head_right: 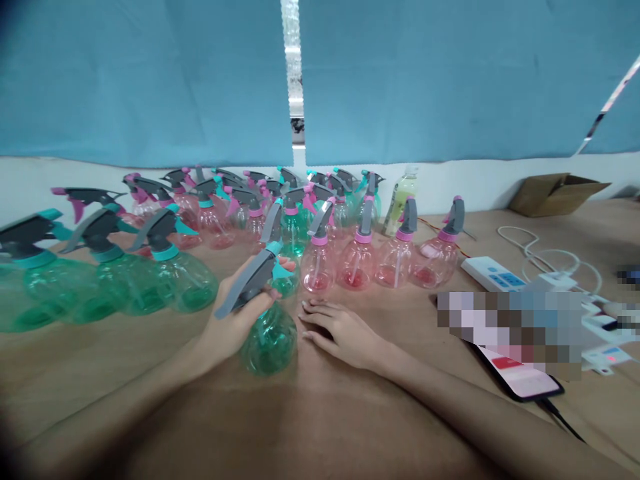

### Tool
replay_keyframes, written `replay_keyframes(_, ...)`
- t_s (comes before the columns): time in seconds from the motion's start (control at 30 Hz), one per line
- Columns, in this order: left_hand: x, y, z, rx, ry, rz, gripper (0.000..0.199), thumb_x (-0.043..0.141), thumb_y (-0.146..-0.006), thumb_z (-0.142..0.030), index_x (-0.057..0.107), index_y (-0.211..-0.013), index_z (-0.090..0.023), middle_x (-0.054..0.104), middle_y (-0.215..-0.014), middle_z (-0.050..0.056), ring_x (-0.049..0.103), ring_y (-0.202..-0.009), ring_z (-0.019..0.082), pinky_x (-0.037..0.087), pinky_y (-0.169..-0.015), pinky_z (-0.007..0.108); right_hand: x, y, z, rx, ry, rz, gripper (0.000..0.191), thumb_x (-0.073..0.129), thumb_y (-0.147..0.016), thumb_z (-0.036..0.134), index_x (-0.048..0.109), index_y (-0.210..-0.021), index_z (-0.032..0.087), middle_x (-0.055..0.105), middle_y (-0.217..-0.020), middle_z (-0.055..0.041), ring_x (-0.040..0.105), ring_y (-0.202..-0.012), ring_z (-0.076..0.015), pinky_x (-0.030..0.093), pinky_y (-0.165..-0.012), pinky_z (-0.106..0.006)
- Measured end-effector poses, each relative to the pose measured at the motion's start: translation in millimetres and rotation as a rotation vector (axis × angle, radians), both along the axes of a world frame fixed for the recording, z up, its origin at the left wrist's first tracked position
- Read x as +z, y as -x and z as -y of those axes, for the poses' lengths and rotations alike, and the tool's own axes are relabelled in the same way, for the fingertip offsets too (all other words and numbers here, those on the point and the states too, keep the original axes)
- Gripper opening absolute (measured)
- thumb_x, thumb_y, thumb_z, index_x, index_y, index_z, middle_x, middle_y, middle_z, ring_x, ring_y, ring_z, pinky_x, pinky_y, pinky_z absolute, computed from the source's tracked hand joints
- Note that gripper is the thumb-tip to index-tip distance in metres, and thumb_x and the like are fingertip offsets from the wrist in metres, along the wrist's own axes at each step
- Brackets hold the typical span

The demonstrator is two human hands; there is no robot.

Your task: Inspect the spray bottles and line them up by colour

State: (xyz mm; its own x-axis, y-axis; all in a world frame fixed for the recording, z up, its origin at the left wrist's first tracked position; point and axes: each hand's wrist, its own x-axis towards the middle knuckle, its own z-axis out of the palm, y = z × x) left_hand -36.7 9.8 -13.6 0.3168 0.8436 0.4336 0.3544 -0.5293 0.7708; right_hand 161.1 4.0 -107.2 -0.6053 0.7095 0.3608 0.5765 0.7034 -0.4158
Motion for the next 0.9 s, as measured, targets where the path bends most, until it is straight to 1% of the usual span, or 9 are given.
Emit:
replay_keyframes(0.23, -1.2, 0.3, -0.5, -0.005, -0.003, 0.019, 0.012, 0.051, -0.075, -0.015, 0.049, -0.086, -0.020, 0.045, -0.069, -0.005, 0.050, -0.067, 0.014, 0.039, -0.062, 0.028, -2.6, -0.2, -0.7, -0.001, -0.022, 0.020, 0.035, 0.047, -0.093, 0.031, 0.057, -0.125, 0.019, 0.058, -0.131, -0.0075, 0.049, -0.125, -0.0214, 0.040, -0.106, -0.043)
replay_keyframes(0.43, 1.1, -0.1, 0.8, -0.003, -0.021, 0.000, 0.008, 0.050, -0.076, -0.016, 0.050, -0.084, -0.019, 0.048, -0.067, -0.004, 0.042, -0.059, 0.011, 0.035, -0.056, 0.026, -4.8, -0.1, -0.8, 0.008, -0.010, 0.011, 0.036, 0.047, -0.094, 0.034, 0.056, -0.126, 0.023, 0.058, -0.131, -0.0055, 0.049, -0.125, -0.0220, 0.039, -0.106, -0.044)
replay_keyframes(0.63, -2.1, 0.8, -1.2, -0.012, -0.027, 0.016, 0.009, 0.051, -0.076, -0.017, 0.051, -0.085, -0.018, 0.049, -0.066, -0.005, 0.040, -0.056, 0.010, 0.034, -0.055, 0.025, -6.9, -0.7, -2.1, -0.007, 0.024, 0.014, 0.037, 0.046, -0.094, 0.036, 0.056, -0.127, 0.022, 0.059, -0.131, -0.0054, 0.049, -0.125, -0.0217, 0.039, -0.107, -0.044)
replay_keyframes(0.7, -3.0, 1.1, -1.4, -0.014, -0.024, 0.021, 0.009, 0.051, -0.077, -0.017, 0.051, -0.085, -0.018, 0.049, -0.068, -0.004, 0.042, -0.058, 0.010, 0.035, -0.057, 0.026, -7.6, -0.9, -2.4, -0.009, 0.025, 0.011, 0.037, 0.046, -0.094, 0.036, 0.057, -0.127, 0.022, 0.058, -0.131, -0.0054, 0.049, -0.125, -0.0217, 0.038, -0.107, -0.044)
replay_keyframes(0.8, -2.4, 0.7, -1.0, -0.016, -0.009, 0.018, 0.010, 0.051, -0.076, -0.017, 0.052, -0.087, -0.018, 0.051, -0.071, -0.003, 0.045, -0.061, 0.011, 0.036, -0.058, 0.026, -8.2, -1.1, -2.7, -0.010, 0.029, 0.021, 0.037, 0.047, -0.094, 0.035, 0.057, -0.127, 0.022, 0.058, -0.132, -0.0058, 0.048, -0.126, -0.0218, 0.038, -0.107, -0.044)
replay_keyframes(0.9, -0.3, -0.3, -0.2, -0.001, -0.008, 0.012, 0.014, 0.052, -0.076, -0.017, 0.052, -0.090, -0.019, 0.050, -0.069, -0.004, 0.043, -0.059, 0.011, 0.035, -0.056, 0.026, -7.7, -1.0, -2.4, -0.008, 0.032, 0.025, 0.038, 0.046, -0.094, 0.035, 0.056, -0.127, 0.021, 0.057, -0.132, -0.0061, 0.048, -0.126, -0.0217, 0.038, -0.107, -0.043)
